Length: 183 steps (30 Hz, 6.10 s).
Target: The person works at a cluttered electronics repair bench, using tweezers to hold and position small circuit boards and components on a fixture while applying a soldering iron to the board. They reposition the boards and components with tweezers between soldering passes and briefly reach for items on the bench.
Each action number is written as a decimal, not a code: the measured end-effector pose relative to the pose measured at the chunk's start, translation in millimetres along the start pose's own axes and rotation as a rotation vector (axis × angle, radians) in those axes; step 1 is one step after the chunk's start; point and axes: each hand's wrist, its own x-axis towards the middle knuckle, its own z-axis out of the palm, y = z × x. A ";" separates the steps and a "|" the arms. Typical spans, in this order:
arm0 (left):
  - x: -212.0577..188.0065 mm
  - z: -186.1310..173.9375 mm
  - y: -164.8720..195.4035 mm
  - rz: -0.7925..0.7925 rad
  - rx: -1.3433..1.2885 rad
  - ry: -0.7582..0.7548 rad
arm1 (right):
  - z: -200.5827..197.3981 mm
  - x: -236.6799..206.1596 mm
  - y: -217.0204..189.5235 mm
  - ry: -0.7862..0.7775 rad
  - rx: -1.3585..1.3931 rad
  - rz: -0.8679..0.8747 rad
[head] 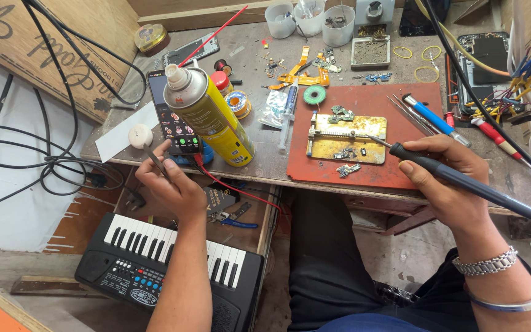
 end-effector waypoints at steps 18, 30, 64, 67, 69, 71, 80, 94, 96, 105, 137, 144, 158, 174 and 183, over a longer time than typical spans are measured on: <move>0.2 -0.6 -1.9 -0.048 0.015 0.037 | 0.9 0.1 0.8 0.011 0.021 0.013; -0.2 3.0 -1.9 0.043 0.023 -0.008 | -0.8 3.2 -1.6 0.002 0.036 0.000; -3.4 -2.2 -8.0 0.020 -0.030 -0.047 | 0.6 -0.1 4.8 0.022 0.004 0.049; -2.5 -3.0 -8.4 0.016 -0.049 -0.051 | 1.2 0.1 5.0 0.017 -0.003 0.042; -3.3 -4.2 -8.5 0.004 -0.063 -0.066 | 1.5 0.0 4.6 0.012 0.009 0.038; -3.0 -4.1 -8.8 -0.004 -0.084 -0.095 | 2.2 0.1 4.2 0.018 0.013 0.041; -1.2 -3.9 -8.2 -0.015 -0.006 -0.167 | 1.5 -0.2 4.3 0.023 -0.003 0.039; 1.1 -1.5 3.2 0.016 -0.047 -0.116 | 2.1 1.6 -0.2 0.023 0.010 0.047; 4.1 -0.3 6.2 0.018 -0.043 -0.117 | 2.0 2.7 -0.1 0.017 0.014 0.051; 24.4 0.9 25.6 -0.065 -0.021 -0.134 | 0.4 4.6 -1.5 0.005 0.000 0.063; 27.2 -24.4 11.6 -0.093 0.043 -0.162 | 1.5 3.3 1.6 0.015 0.021 0.054; -0.8 -33.3 16.8 -0.070 0.133 -0.297 | 1.2 2.8 1.9 0.013 -0.012 0.040; -5.7 -33.1 11.0 0.022 0.053 -0.236 | 0.5 3.3 1.6 0.006 -0.003 0.041; -7.1 -31.9 17.2 -0.097 0.082 -0.270 | -0.4 2.8 3.6 0.010 -0.004 0.030; -9.9 -27.5 12.7 -0.096 0.090 -0.321 | 0.0 3.4 2.5 0.006 0.000 0.036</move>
